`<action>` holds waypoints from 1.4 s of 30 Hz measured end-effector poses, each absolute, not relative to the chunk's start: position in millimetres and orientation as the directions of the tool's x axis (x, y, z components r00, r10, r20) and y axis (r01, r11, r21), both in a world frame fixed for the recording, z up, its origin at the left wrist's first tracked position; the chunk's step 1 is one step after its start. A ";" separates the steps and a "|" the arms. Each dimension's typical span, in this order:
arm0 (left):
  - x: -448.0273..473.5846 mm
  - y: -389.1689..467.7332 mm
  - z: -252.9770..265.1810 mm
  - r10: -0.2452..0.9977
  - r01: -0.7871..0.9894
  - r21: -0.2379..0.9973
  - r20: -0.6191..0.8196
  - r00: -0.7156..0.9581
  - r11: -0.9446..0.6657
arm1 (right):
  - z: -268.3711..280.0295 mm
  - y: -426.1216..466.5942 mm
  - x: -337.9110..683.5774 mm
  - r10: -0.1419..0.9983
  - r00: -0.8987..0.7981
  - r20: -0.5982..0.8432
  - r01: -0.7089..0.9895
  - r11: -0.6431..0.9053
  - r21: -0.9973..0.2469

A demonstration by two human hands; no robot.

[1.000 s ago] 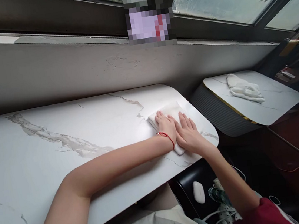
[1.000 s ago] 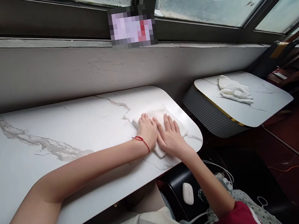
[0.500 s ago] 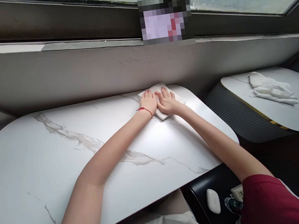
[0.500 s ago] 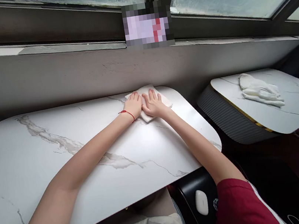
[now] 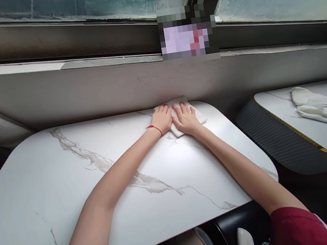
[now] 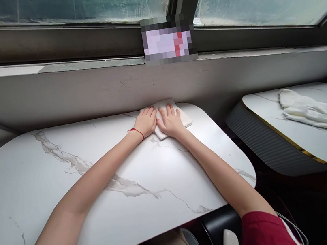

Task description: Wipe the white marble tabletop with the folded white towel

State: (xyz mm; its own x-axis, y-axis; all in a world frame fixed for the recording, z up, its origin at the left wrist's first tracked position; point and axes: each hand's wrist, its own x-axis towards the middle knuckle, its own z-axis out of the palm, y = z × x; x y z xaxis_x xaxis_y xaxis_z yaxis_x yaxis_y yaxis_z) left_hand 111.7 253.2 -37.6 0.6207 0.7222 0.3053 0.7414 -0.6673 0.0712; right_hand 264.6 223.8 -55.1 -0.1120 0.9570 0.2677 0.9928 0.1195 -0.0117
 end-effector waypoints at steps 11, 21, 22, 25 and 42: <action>106.0 259.2 -41.8 0.767 0.755 0.150 0.211 0.606 -0.638 | -49.7 221.4 277.3 0.926 -0.239 0.292 0.969 0.245 0.016; 79.0 200.3 -50.1 0.723 0.719 0.125 0.248 0.644 -0.683 | -41.1 160.5 262.5 0.884 -0.312 0.347 0.942 0.336 -0.009; 74.9 189.0 -50.3 0.716 0.713 0.119 0.251 0.652 -0.691 | -42.6 148.9 259.9 0.875 -0.316 0.367 0.940 0.340 -0.002; 65.7 152.4 -49.0 0.703 0.705 0.098 0.254 0.665 -0.702 | -47.3 112.9 253.0 0.849 -0.319 0.421 0.935 0.355 -0.008; -0.8 -9.6 -34.9 0.719 0.771 -0.221 0.281 0.636 -0.597 | -48.0 1.0 202.2 0.714 -0.559 0.421 0.761 0.644 -0.083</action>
